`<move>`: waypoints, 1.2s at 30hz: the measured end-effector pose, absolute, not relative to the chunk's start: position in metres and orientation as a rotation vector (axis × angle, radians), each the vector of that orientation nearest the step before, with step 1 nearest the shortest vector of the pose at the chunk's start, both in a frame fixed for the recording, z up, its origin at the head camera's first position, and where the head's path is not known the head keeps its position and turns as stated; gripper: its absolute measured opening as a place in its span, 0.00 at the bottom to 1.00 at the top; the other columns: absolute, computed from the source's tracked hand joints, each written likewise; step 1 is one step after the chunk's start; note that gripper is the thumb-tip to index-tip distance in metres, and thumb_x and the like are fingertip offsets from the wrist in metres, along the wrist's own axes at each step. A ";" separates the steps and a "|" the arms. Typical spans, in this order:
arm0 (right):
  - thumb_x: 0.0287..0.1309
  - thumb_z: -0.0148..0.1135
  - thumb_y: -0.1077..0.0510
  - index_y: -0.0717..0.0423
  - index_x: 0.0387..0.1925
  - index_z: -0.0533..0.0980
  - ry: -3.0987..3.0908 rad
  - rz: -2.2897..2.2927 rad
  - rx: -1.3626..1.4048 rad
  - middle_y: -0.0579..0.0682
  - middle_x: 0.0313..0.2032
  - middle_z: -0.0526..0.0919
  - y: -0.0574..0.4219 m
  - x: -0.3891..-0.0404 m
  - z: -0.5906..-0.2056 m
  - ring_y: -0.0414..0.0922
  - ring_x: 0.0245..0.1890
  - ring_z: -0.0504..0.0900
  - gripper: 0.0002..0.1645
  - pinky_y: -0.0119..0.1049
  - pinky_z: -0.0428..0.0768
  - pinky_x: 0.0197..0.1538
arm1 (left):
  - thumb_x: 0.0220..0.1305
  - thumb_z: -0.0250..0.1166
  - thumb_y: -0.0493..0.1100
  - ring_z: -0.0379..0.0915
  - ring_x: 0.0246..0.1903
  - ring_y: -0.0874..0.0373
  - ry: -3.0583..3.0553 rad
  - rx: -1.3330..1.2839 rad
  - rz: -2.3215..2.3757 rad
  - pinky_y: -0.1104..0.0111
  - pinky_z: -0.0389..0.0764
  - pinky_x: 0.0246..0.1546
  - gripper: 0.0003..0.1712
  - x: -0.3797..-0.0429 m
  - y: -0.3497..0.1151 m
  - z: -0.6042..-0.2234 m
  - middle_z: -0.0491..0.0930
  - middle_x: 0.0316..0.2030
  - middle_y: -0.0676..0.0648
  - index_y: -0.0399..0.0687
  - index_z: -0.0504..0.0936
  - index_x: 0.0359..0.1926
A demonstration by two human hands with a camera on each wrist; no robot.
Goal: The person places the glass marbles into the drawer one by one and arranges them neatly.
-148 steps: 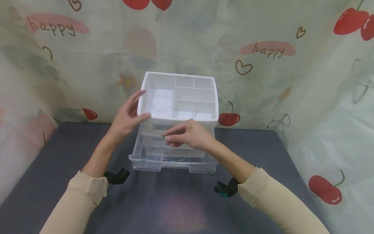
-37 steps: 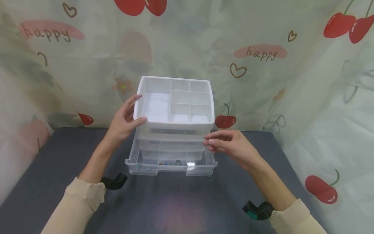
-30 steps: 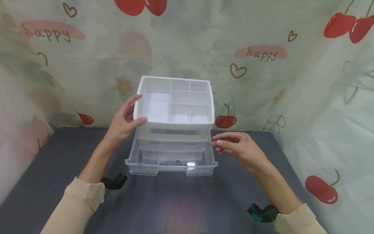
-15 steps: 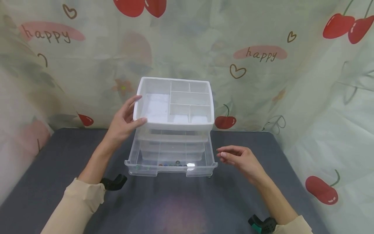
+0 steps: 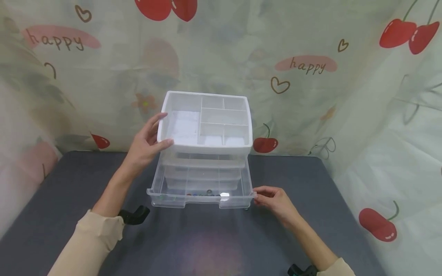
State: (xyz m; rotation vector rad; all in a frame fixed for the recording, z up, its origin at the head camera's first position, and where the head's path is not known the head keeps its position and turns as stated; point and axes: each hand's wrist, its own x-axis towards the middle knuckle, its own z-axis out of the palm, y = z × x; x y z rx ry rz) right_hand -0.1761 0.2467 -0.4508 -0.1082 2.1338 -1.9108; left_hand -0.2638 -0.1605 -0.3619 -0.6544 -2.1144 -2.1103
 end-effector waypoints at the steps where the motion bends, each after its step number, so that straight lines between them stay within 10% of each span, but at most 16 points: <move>1: 0.62 0.68 0.59 0.68 0.49 0.81 2.130 -1.909 -0.104 0.49 0.37 0.86 0.247 -0.176 -0.453 0.41 0.35 0.83 0.17 0.40 0.82 0.46 | 0.65 0.64 0.30 0.59 0.67 0.41 -2.111 -0.660 -2.113 0.74 0.75 0.48 0.41 -0.264 -0.160 -0.362 0.55 0.73 0.35 0.57 0.60 0.75; 36: 0.52 0.74 0.62 0.65 0.39 0.85 2.536 -1.409 -0.265 0.52 0.30 0.87 0.247 -0.184 -0.495 0.40 0.28 0.83 0.13 0.31 0.80 0.34 | 0.66 0.63 0.30 0.59 0.68 0.42 -2.094 -0.659 -2.133 0.74 0.75 0.49 0.41 -0.264 -0.161 -0.363 0.55 0.74 0.35 0.57 0.60 0.75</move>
